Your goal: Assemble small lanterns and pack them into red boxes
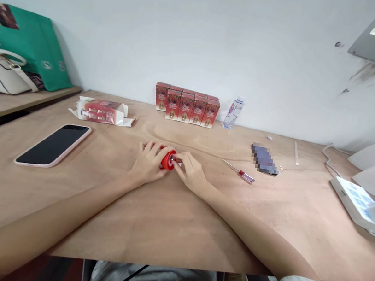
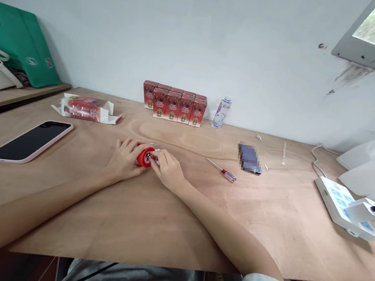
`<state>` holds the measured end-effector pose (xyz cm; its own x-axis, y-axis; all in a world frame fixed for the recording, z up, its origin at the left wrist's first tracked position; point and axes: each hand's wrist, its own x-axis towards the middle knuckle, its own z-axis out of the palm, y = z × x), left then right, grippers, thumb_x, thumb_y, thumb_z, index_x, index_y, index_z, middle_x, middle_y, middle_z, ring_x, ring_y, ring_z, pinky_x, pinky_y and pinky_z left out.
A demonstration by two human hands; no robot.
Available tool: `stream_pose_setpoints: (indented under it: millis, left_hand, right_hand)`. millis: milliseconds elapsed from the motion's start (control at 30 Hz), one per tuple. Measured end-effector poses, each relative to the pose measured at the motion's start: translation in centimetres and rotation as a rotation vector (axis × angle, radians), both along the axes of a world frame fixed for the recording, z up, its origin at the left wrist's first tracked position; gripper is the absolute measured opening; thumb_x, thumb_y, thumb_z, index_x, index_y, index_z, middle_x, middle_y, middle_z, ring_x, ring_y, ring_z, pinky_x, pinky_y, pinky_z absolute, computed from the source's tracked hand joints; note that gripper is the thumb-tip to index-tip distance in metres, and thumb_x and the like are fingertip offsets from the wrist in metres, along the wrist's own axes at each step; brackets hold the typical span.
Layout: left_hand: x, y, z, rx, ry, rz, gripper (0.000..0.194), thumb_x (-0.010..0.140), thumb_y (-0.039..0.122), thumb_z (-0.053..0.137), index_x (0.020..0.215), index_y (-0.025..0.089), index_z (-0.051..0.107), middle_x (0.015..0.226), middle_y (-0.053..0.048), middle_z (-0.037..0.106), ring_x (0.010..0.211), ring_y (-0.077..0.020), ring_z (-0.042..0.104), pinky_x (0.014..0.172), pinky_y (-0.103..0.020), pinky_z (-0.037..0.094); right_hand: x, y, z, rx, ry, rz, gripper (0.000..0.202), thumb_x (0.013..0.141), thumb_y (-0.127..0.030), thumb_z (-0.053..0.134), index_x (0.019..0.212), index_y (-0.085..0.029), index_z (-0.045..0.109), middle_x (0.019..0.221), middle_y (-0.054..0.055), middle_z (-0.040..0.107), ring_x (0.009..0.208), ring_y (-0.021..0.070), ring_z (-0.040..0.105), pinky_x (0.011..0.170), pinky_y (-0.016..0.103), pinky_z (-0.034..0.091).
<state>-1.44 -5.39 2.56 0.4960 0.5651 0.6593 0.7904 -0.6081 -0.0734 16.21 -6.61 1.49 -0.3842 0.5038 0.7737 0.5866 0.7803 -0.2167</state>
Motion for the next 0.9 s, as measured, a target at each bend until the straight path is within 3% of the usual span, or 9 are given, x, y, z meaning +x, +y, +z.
stream_pose_setpoints:
  millis: [300,600,900]
  left_hand:
    - [0.1,-0.02,-0.15,-0.004,-0.01,-0.004,0.04,0.072,0.027,0.056,0.111,0.018,0.056,0.104,-0.012,0.061,0.093,-0.0285,0.05,0.071,-0.038,0.028]
    - [0.21,-0.23,-0.03,0.057,0.014,-0.014,0.036,0.074,0.028,0.054,0.108,0.018,0.058,0.101,-0.012,0.063,0.091,-0.0282,0.05,0.069,-0.038,0.028]
    - [0.32,-0.22,-0.11,0.035,0.007,-0.031,0.034,0.074,0.026,0.052,0.106,0.018,0.059,0.102,-0.013,0.063,0.091,-0.0286,0.05,0.07,-0.039,0.028]
  right_hand:
    - [0.07,0.17,-0.24,0.08,-0.024,-0.029,0.024,0.092,-0.022,0.041,0.079,-0.017,0.06,0.076,0.008,0.066,0.071,0.0155,0.061,0.068,0.029,0.051]
    - [0.23,0.1,0.19,-0.002,-0.005,0.035,0.017,0.09,-0.025,0.044,0.084,-0.015,0.058,0.079,0.008,0.065,0.072,0.0143,0.059,0.069,0.027,0.05]
    - [0.45,0.24,0.05,-0.082,-0.042,0.012,0.015,0.09,-0.027,0.045,0.087,-0.017,0.055,0.082,0.007,0.063,0.074,0.0144,0.058,0.072,0.027,0.049]
